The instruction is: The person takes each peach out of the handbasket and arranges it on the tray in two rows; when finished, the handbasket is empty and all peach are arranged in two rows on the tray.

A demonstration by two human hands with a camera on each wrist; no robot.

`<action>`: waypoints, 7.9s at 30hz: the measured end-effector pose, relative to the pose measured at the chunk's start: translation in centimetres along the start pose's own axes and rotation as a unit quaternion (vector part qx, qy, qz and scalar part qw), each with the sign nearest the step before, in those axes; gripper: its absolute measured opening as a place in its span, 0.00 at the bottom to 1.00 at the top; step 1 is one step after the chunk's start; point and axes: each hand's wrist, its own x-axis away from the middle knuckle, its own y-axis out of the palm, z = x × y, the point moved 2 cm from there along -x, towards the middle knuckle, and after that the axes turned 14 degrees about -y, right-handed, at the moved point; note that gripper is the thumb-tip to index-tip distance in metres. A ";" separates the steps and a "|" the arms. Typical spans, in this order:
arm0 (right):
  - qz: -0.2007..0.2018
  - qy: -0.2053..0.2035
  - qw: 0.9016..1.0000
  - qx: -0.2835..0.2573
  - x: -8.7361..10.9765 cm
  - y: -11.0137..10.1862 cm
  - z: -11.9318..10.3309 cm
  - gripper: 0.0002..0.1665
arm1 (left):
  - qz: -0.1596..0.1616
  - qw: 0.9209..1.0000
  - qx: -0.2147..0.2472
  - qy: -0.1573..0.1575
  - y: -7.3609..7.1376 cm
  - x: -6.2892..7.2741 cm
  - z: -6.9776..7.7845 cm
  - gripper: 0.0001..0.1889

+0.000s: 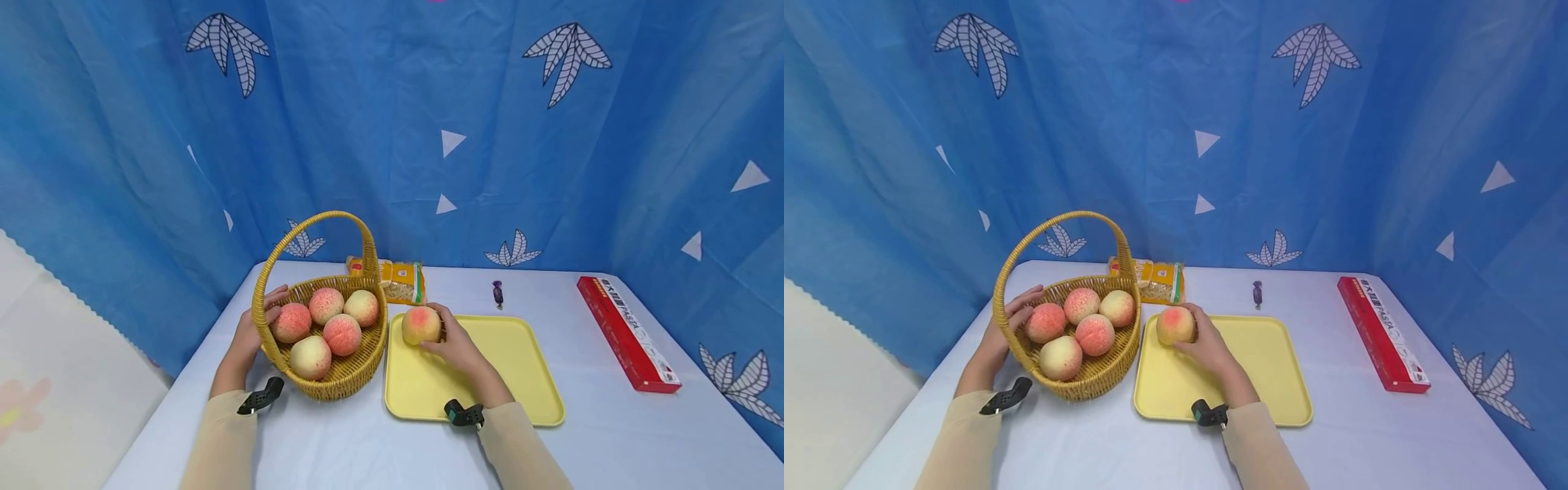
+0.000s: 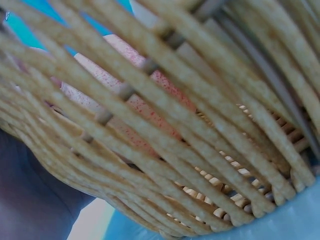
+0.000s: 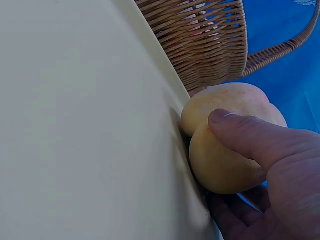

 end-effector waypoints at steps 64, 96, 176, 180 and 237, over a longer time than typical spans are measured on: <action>-0.154 -0.161 0.960 0.169 -4.3 8.4 -10.0 0.41 | 0.007 1.000 -0.004 0.018 -0.1 -0.2 -0.2 0.24; -0.236 -0.131 0.895 0.354 -5.3 10.2 -11.4 0.39 | 0.007 1.000 0.017 0.008 0.0 0.4 0.1 0.24; -0.064 -0.183 0.981 0.034 -2.9 8.2 -9.9 0.41 | 0.008 1.000 0.018 -0.015 0.5 2.2 2.3 0.24; -0.054 -0.198 0.979 0.017 -2.5 7.6 -10.0 0.41 | 0.006 1.000 0.020 -0.014 0.5 1.9 2.1 0.24; 0.035 -0.106 0.992 -0.063 0.2 -4.8 -6.5 0.37 | 0.013 0.999 0.039 -0.021 0.3 0.1 -0.2 0.26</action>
